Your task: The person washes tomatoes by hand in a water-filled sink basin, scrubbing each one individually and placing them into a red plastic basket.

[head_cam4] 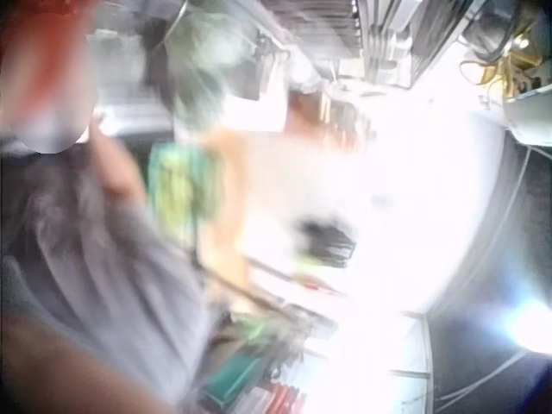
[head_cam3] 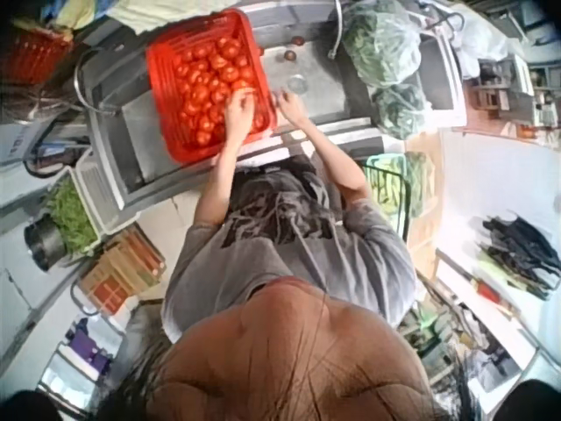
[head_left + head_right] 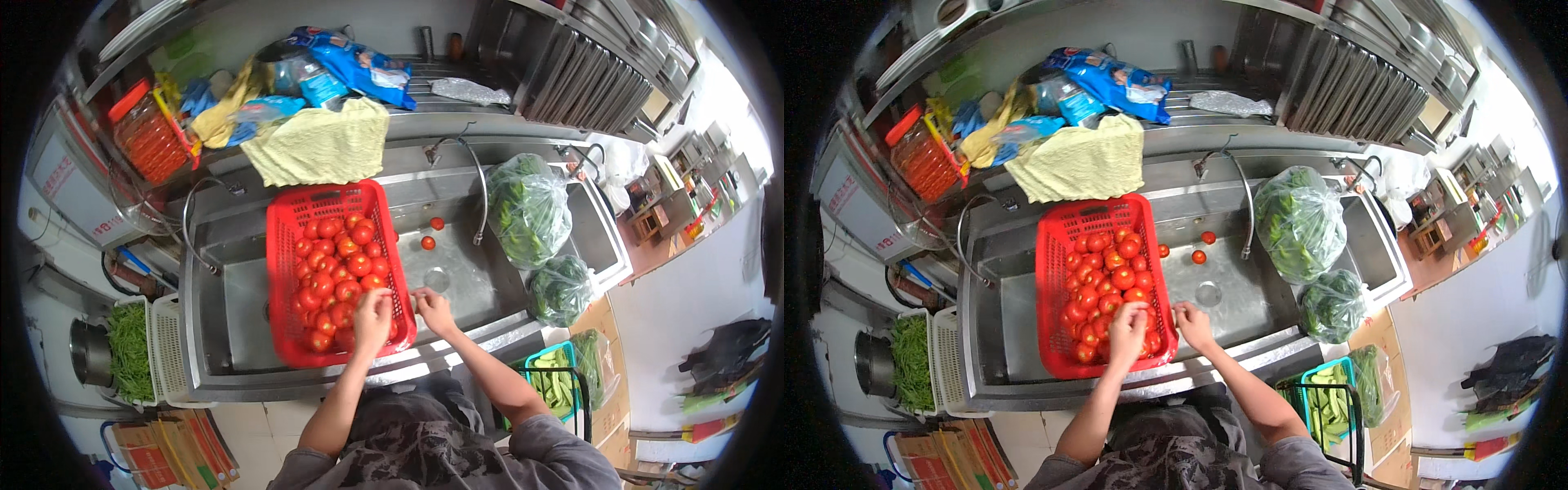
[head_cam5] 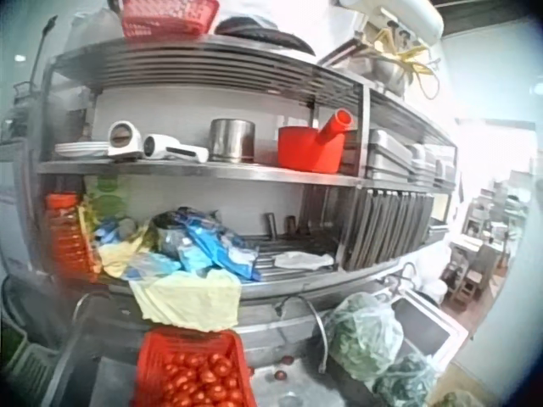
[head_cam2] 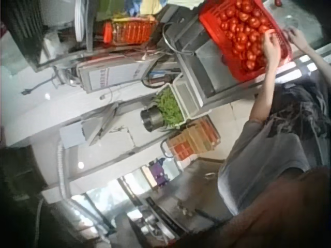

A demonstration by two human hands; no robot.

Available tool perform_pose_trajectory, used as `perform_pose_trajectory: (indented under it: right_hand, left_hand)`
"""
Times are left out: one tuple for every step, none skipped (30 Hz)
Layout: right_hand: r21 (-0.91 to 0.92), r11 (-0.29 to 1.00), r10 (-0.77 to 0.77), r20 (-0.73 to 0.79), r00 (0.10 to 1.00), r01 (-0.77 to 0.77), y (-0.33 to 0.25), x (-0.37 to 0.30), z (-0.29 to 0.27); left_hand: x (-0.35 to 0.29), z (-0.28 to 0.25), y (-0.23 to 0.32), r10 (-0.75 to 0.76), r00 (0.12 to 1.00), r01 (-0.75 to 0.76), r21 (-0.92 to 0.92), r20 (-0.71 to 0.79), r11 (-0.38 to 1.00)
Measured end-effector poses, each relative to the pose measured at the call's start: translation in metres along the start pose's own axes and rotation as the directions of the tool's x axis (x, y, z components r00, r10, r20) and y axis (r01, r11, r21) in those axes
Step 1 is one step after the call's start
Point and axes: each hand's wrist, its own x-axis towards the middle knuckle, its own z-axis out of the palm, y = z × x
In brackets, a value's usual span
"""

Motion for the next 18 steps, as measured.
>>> perform_pose_trajectory:
  right_hand:
    - [-0.018,1.0,-0.005,-0.026,1.0,0.005,0.022,0.005,-0.012]
    - [-0.036,0.999,-0.011,-0.051,0.999,0.01,0.044,0.01,-0.023]
    - [-0.058,0.998,-0.017,-0.078,0.997,0.013,0.061,0.013,-0.036]
    - [-0.036,0.998,0.048,-0.057,0.997,-0.05,0.073,0.016,-0.044]
    - [-0.016,0.993,0.113,-0.035,0.993,-0.113,0.085,0.02,-0.053]
    - [0.005,0.987,0.159,-0.014,0.987,-0.159,0.094,0.025,-0.063]
    - [0.025,0.979,0.202,0.018,0.979,-0.203,0.103,0.031,-0.068]
    - [0.041,0.968,0.246,0.053,0.968,-0.248,0.112,0.038,-0.074]
    - [0.055,0.966,0.25,0.063,0.966,-0.254,0.12,0.047,-0.08]
    - [0.067,0.965,0.249,0.071,0.966,-0.254,0.131,0.061,-0.085]
    - [0.077,0.962,0.255,0.083,0.963,-0.261,0.141,0.069,-0.09]
    - [0.09,0.959,0.263,0.083,0.961,-0.27,0.159,0.078,-0.094]
    - [0.092,0.959,0.259,0.087,0.962,-0.267,0.175,0.094,-0.096]
    - [0.094,0.958,0.261,0.091,0.961,-0.27,0.19,0.105,-0.098]
    - [0.093,0.958,0.263,0.092,0.96,-0.271,0.206,0.121,-0.099]
    - [0.093,0.957,0.265,0.093,0.96,-0.274,0.222,0.137,-0.1]
    - [0.121,0.954,0.265,0.096,0.96,-0.275,0.238,0.157,-0.101]
    - [0.066,0.968,0.235,0.1,0.967,-0.243,0.251,0.177,-0.096]
  left_hand:
    - [0.0,0.022,0.005,-0.023,0.997,0.025,-0.025,0.073,0.999]
    - [0.0,0.043,0.009,-0.045,0.988,0.052,-0.047,0.145,0.998]
    - [-0.002,0.069,0.004,-0.068,0.978,0.076,-0.036,0.198,0.996]
    - [-0.003,0.092,-0.007,-0.097,0.966,0.103,-0.016,0.24,0.995]
    - [-0.006,0.115,-0.017,-0.138,0.953,0.164,-0.074,0.27,0.984]
    - [-0.01,0.142,-0.039,-0.168,0.946,0.215,-0.148,0.278,0.965]
    - [-0.011,0.164,-0.064,-0.222,0.933,0.27,-0.144,0.284,0.952]
    - [-0.014,0.18,-0.087,-0.28,0.915,0.329,-0.135,0.289,0.935]
    - [-0.012,0.195,-0.099,-0.346,0.904,0.383,-0.115,0.252,0.917]
    - [-0.009,0.21,-0.112,-0.41,0.887,0.436,-0.098,0.212,0.894]
    - [-0.006,0.224,-0.126,-0.471,0.865,0.489,-0.084,0.17,0.868]
    - [0.007,0.231,-0.107,-0.497,0.854,0.505,-0.014,0.153,0.863]
    - [0.018,0.243,-0.117,-0.529,0.84,0.536,-0.034,0.116,0.844]
    - [0.028,0.255,-0.127,-0.561,0.824,0.566,-0.056,0.079,0.823]
    - [0.037,0.267,-0.14,-0.54,0.841,0.541,-0.031,0.024,0.841]
    - [0.049,0.279,-0.153,-0.529,0.849,0.528,-0.046,-0.012,0.848]
    - [0.065,0.293,-0.168,-0.518,0.854,0.515,-0.059,-0.047,0.855]
    - [0.077,0.301,-0.185,-0.509,0.856,0.505,-0.068,-0.091,0.861]
